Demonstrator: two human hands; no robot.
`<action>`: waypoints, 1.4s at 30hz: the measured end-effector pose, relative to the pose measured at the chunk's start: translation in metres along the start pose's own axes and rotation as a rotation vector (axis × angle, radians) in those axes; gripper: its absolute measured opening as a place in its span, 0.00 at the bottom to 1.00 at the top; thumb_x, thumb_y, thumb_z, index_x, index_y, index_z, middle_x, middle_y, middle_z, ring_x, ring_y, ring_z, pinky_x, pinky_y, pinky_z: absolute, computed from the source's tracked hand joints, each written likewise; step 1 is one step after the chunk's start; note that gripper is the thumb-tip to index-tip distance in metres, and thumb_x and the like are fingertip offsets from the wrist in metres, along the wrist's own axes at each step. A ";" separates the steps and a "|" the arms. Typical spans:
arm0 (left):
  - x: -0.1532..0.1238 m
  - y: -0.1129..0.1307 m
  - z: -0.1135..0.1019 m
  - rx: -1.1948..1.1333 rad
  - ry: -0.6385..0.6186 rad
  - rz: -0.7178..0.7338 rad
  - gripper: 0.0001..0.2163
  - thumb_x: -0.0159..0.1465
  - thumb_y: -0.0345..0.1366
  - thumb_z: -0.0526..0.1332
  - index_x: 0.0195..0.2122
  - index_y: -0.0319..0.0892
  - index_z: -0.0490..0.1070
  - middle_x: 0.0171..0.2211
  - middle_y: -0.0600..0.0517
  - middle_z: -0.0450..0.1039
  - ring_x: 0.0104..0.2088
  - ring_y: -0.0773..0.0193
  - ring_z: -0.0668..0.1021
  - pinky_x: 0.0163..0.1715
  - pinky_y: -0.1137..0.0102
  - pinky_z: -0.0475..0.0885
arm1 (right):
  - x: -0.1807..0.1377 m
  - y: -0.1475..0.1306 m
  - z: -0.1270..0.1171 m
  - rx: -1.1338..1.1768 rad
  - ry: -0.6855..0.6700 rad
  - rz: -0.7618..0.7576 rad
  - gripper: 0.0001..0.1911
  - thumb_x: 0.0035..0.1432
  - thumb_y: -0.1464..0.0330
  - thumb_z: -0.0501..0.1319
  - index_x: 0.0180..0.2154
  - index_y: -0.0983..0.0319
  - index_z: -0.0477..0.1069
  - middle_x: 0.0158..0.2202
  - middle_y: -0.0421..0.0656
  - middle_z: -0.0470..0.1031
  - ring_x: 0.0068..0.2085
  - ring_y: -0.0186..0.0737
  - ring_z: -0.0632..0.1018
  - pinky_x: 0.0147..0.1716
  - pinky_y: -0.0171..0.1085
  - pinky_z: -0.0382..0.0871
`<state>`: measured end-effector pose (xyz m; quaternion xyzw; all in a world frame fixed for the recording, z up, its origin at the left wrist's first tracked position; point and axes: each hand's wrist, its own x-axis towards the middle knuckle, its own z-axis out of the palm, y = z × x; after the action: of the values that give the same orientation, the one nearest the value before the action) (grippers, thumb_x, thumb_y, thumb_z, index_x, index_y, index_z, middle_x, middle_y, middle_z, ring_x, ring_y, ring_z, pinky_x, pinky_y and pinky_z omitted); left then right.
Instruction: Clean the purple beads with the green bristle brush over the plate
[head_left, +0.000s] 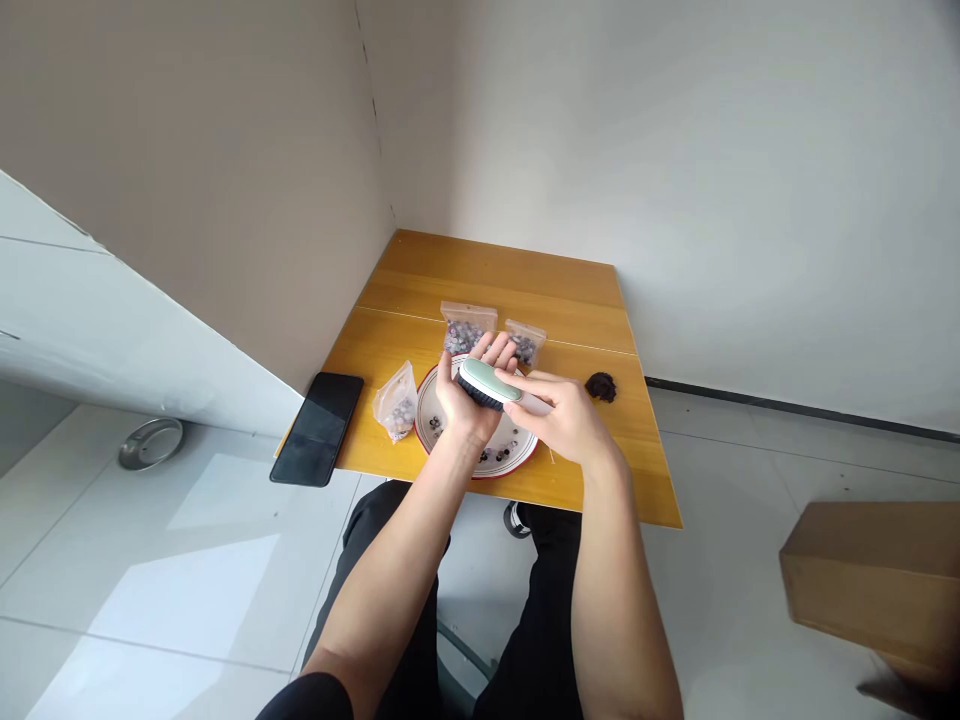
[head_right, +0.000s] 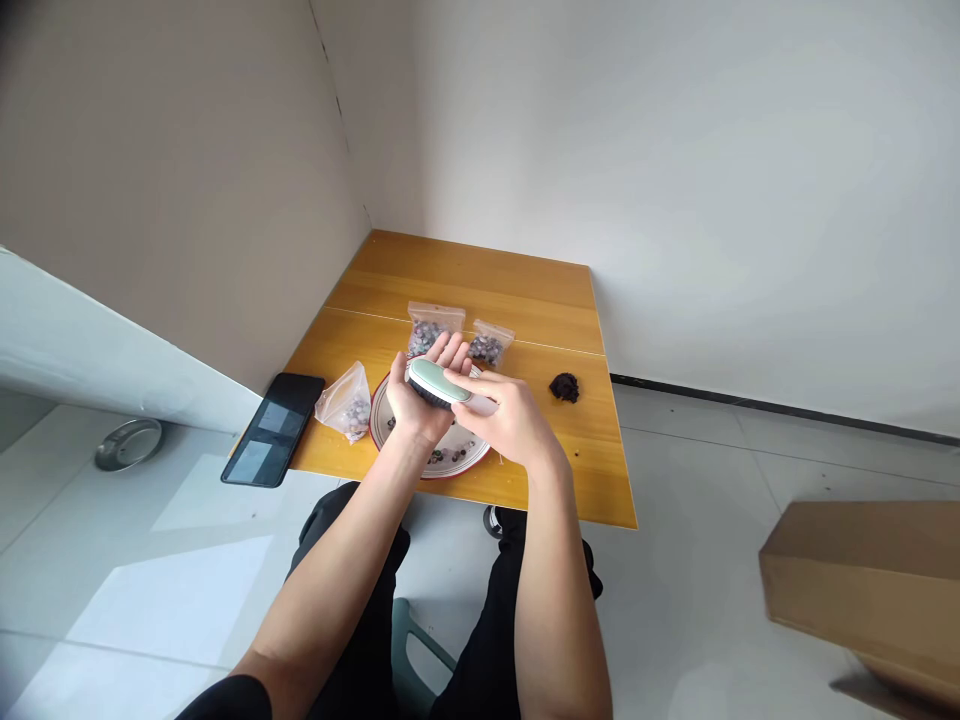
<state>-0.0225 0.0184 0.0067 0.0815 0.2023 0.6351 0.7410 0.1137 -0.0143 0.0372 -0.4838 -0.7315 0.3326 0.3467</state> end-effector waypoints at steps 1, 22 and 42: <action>0.000 0.000 0.000 0.000 0.011 0.007 0.28 0.70 0.55 0.43 0.51 0.40 0.75 0.62 0.42 0.73 0.63 0.52 0.75 0.58 0.61 0.73 | 0.001 -0.001 0.002 -0.005 0.006 -0.007 0.23 0.61 0.67 0.64 0.58 0.54 0.75 0.54 0.42 0.80 0.55 0.45 0.79 0.56 0.45 0.73; -0.003 0.004 -0.001 0.033 0.017 0.112 0.31 0.69 0.58 0.40 0.51 0.43 0.75 0.56 0.43 0.78 0.63 0.53 0.74 0.59 0.60 0.72 | 0.010 -0.012 -0.004 -0.014 0.024 0.007 0.23 0.60 0.67 0.66 0.56 0.50 0.76 0.50 0.40 0.81 0.50 0.44 0.81 0.51 0.43 0.75; -0.002 0.006 0.004 -0.135 0.075 0.102 0.34 0.69 0.59 0.44 0.59 0.34 0.71 0.61 0.37 0.73 0.66 0.49 0.71 0.63 0.60 0.70 | 0.005 -0.009 -0.006 -0.034 -0.013 0.030 0.23 0.61 0.68 0.65 0.57 0.49 0.75 0.50 0.38 0.81 0.50 0.42 0.80 0.49 0.40 0.75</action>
<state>-0.0263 0.0179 0.0134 0.0176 0.1822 0.6869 0.7033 0.1128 -0.0111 0.0487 -0.4985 -0.7319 0.3284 0.3286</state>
